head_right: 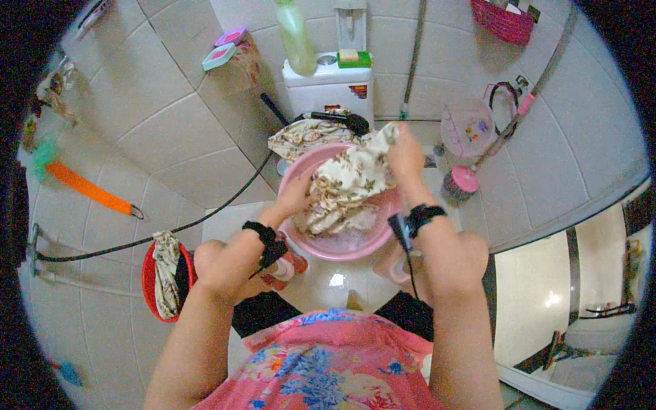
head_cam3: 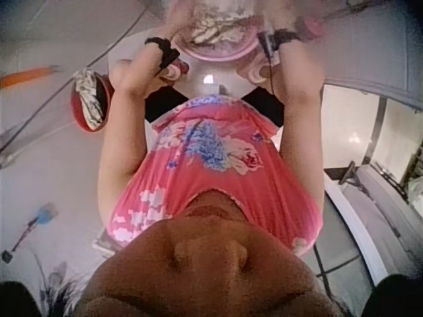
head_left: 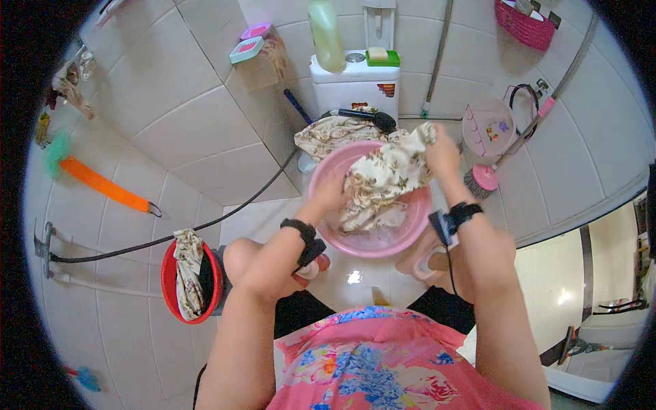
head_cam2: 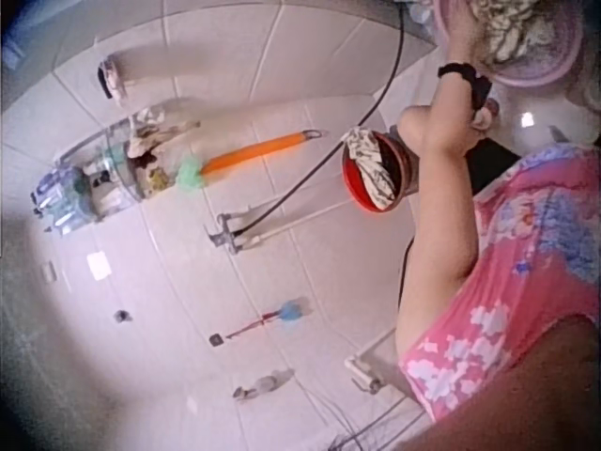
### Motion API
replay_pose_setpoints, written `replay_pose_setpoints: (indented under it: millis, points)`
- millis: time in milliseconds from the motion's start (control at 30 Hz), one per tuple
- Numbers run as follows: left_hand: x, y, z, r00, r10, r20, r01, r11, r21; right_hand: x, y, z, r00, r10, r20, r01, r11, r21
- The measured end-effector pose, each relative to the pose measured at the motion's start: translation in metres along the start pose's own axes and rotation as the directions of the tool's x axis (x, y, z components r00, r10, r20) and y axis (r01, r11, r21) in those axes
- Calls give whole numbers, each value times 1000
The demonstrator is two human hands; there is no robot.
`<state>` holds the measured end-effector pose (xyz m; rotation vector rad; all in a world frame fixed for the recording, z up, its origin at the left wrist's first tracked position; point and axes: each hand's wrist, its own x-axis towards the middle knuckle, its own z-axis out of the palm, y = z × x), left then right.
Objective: Washing and rinsing clothes by hand in a pink basin using a handheld shower head.
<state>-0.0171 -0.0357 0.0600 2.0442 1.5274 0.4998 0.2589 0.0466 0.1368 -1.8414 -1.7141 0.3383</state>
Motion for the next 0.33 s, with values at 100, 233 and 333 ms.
replay_pose_setpoints:
  millis: [100,233,333]
  points:
    - [-8,-2,32,981,-166,102,140,965,220,-40,4,37,994,-100,42,99,994,42]
    - [-17,11,45,931,-284,228,116,825,553,-75,14,90,930,-295,219,311,949,-41]
    - [-6,4,53,879,-353,320,105,800,591,-79,13,111,799,-147,584,326,921,-214]
